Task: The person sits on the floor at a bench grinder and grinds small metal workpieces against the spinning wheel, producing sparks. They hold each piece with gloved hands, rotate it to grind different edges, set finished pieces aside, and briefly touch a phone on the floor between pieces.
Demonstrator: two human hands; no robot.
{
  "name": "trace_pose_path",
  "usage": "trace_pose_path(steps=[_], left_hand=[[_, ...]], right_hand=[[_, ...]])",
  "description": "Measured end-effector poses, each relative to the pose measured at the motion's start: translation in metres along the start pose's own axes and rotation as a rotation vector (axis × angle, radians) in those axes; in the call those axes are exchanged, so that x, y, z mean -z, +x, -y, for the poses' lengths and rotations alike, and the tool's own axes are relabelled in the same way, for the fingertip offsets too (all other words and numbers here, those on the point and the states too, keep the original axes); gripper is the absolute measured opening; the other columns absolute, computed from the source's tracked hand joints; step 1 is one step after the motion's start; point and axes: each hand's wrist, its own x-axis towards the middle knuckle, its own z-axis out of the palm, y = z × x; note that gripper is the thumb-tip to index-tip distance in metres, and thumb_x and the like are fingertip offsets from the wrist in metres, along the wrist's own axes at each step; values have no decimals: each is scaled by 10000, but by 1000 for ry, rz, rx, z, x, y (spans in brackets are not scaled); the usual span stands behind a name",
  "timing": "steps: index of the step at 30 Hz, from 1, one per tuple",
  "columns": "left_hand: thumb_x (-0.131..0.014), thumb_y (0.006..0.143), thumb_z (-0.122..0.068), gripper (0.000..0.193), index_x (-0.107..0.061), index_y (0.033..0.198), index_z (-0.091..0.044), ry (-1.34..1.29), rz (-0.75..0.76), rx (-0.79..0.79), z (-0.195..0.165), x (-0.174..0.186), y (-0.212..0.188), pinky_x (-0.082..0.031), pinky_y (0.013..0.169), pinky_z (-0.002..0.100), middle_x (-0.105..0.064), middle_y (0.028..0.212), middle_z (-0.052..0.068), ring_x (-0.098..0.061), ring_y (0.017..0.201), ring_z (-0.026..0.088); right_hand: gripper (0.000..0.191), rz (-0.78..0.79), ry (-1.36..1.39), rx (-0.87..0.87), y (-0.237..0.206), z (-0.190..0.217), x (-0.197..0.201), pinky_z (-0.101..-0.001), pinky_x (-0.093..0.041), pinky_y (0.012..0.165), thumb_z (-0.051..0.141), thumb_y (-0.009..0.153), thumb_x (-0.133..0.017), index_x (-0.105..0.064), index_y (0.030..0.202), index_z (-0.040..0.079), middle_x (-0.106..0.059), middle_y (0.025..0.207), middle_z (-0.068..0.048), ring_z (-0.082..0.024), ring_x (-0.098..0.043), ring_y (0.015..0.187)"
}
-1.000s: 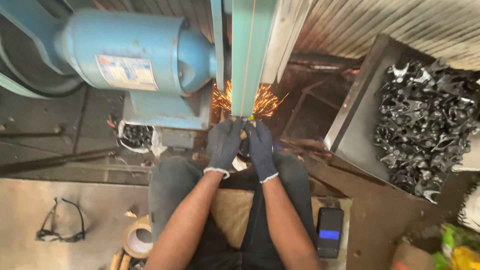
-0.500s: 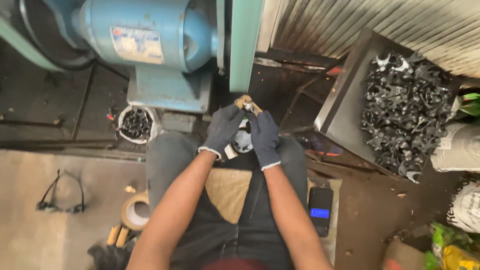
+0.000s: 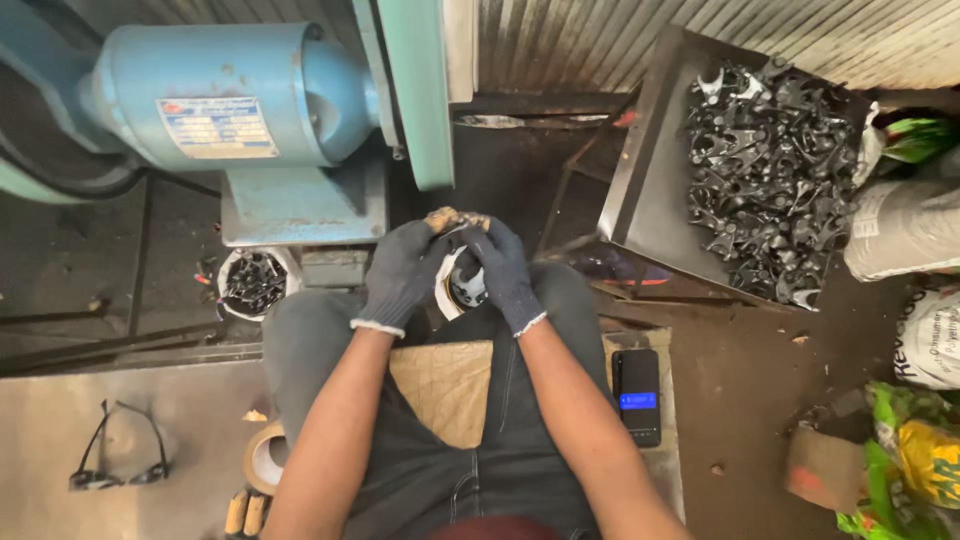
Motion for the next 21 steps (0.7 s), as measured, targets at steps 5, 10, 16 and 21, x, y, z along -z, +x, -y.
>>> trace_pose_path(steps=[5, 10, 16, 21], left_hand=[[-616, 949, -344, 338, -725, 1115, -70, -196, -61, 218, 15, -2, 14, -537, 790, 462, -739, 997, 183, -724, 920, 363], [-553, 1002, -344, 358, -717, 1034, -28, 25, -111, 146, 31, -22, 26, -502, 759, 522, -708, 932, 244, -677, 894, 439], [-519, 1024, -349, 362, -712, 1012, -43, 19, -166, 161, 38, -29, 39, -512, 776, 516, -713, 953, 235, -677, 906, 440], [-506, 1003, -349, 362, -701, 1061, -50, 96, -59, 312, 16, -29, 32, -501, 739, 541, -696, 910, 254, -663, 878, 461]], right_hand=[[190, 12, -96, 1, 9, -7, -11, -242, -470, 596, 138, 1002, -636, -687, 1116, -6, -717, 870, -50, -75, -606, 685], [158, 23, -66, -134, 33, -12, -24, -240, -432, 467, 168, 1020, -627, -657, 1035, 14, -667, 780, -44, -69, -571, 555], [168, 53, -303, 79, 54, 0, -27, -271, -492, 614, 158, 1012, -611, -664, 1035, 1, -690, 823, -58, -96, -621, 692], [192, -34, -236, -61, 34, 13, -24, -337, -487, 652, 158, 996, -590, -676, 994, -14, -695, 810, -94, -169, -618, 699]])
